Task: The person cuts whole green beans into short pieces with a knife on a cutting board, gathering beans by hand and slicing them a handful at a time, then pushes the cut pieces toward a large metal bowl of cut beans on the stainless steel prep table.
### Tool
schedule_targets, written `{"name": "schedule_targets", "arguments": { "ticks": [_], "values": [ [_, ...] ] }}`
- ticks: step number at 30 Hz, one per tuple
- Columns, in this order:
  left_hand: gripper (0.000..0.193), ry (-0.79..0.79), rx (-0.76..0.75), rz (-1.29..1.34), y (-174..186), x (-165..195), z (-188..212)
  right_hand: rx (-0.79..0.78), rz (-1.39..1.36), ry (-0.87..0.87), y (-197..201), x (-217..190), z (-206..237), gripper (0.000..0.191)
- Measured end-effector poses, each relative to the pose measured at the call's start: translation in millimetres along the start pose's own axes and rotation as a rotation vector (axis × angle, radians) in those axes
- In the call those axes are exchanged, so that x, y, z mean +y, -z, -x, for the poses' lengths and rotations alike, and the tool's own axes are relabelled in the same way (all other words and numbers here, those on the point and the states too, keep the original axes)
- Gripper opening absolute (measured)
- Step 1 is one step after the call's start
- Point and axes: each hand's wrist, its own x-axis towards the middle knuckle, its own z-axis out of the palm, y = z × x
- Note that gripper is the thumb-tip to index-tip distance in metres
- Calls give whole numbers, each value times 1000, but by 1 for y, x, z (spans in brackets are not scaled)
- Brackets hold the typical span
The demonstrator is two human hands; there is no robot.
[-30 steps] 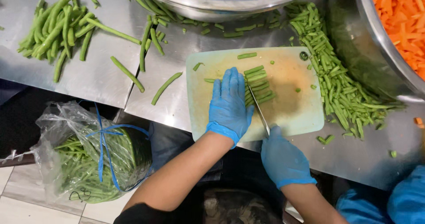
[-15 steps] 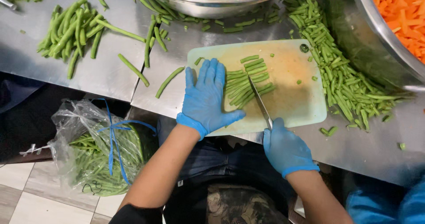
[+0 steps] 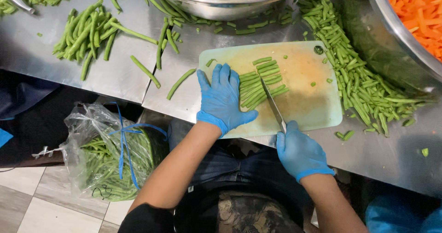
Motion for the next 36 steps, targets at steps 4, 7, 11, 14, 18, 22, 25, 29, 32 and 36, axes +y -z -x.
{"name": "schedule_targets", "arguments": {
  "ticks": [4, 7, 11, 14, 18, 22, 25, 29, 32, 36],
  "values": [
    [107, -5, 66, 0, -9, 0, -1, 6, -16, 28, 1, 2, 0, 38],
    [100, -12, 96, 2, -14, -1, -1, -4, -4, 21, 2, 2, 0, 39],
    [90, -8, 113, 18, -16, -1, 0, -7, 6, 14, 1, 2, 0, 39],
    [88, -14, 107, 25, -16, -2, 0, 7, 0, 22, 0, 2, 0, 39],
    [89, -18, 102, 41, -16, -4, 0, 14, -1, 22, -3, 4, 0, 38],
    [92, -18, 81, 33, -14, -4, 0, 34, 12, 37, -5, 5, -2, 38],
    [100, -24, 48, 65, -7, -7, 1, 59, 11, 48, -3, 4, 2, 37],
    [110, -86, 81, 184, 4, -18, 8, 200, -42, 97, 2, 2, 15, 34],
    [113, -60, 75, 207, 7, -21, 16, 226, -54, 132, 3, -7, 18, 33],
    [119, -102, 72, 176, -1, -12, 18, 91, -23, 175, -1, -28, 4, 33]
  ]
}}
